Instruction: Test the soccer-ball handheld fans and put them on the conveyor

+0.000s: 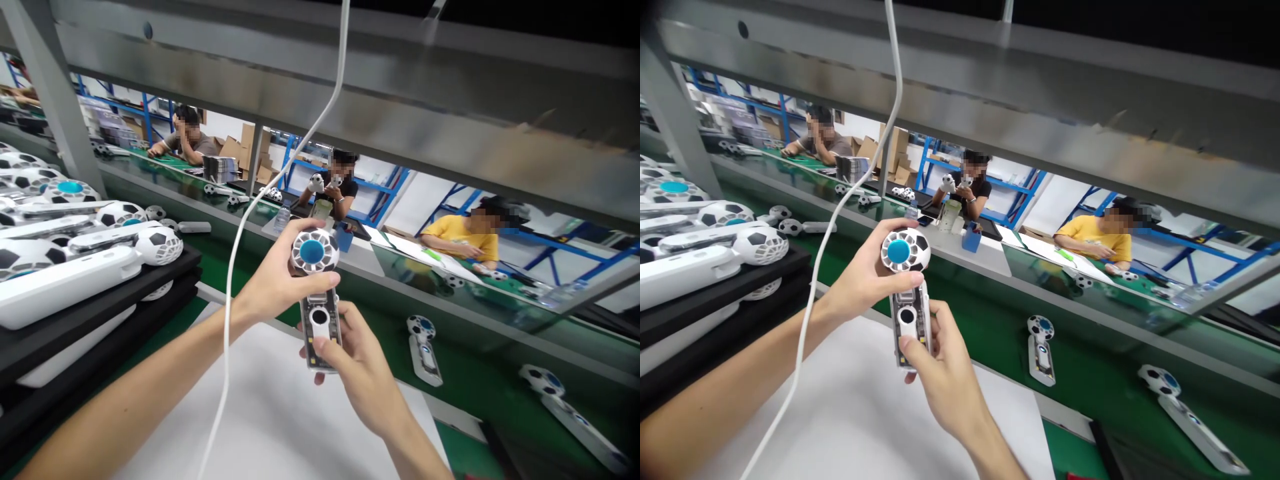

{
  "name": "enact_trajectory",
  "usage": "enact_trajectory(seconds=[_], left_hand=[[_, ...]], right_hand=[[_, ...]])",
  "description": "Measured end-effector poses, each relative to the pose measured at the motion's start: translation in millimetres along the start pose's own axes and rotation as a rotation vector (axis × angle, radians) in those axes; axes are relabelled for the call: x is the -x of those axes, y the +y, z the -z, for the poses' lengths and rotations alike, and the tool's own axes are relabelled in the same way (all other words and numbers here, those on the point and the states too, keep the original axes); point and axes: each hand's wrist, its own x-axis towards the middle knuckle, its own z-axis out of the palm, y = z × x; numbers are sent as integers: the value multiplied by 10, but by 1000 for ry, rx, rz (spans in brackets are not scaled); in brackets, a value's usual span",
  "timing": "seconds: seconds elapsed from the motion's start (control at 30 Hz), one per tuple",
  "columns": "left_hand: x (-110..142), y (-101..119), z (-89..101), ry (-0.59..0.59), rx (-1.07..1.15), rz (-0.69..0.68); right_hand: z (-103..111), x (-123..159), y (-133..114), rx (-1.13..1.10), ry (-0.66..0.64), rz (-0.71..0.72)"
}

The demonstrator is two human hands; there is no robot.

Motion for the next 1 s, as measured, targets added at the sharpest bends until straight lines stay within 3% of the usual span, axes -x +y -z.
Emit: enact_trajectory(seconds=[0.2,0.4,0.73,1.0], left_hand=[[51,-9,-53,-2,-97,-84],[100,52,-103,25,-205,-160],[123,81,-117,1,-290,-137],[108,73,-117,-52,-318,-124]], right_hand=[[18,44,-51,106,-15,0],[27,86,-72,51,-99,-24],[43,65,-76,-171,-224,-20],[26,49,-33,-199,-260,-22]])
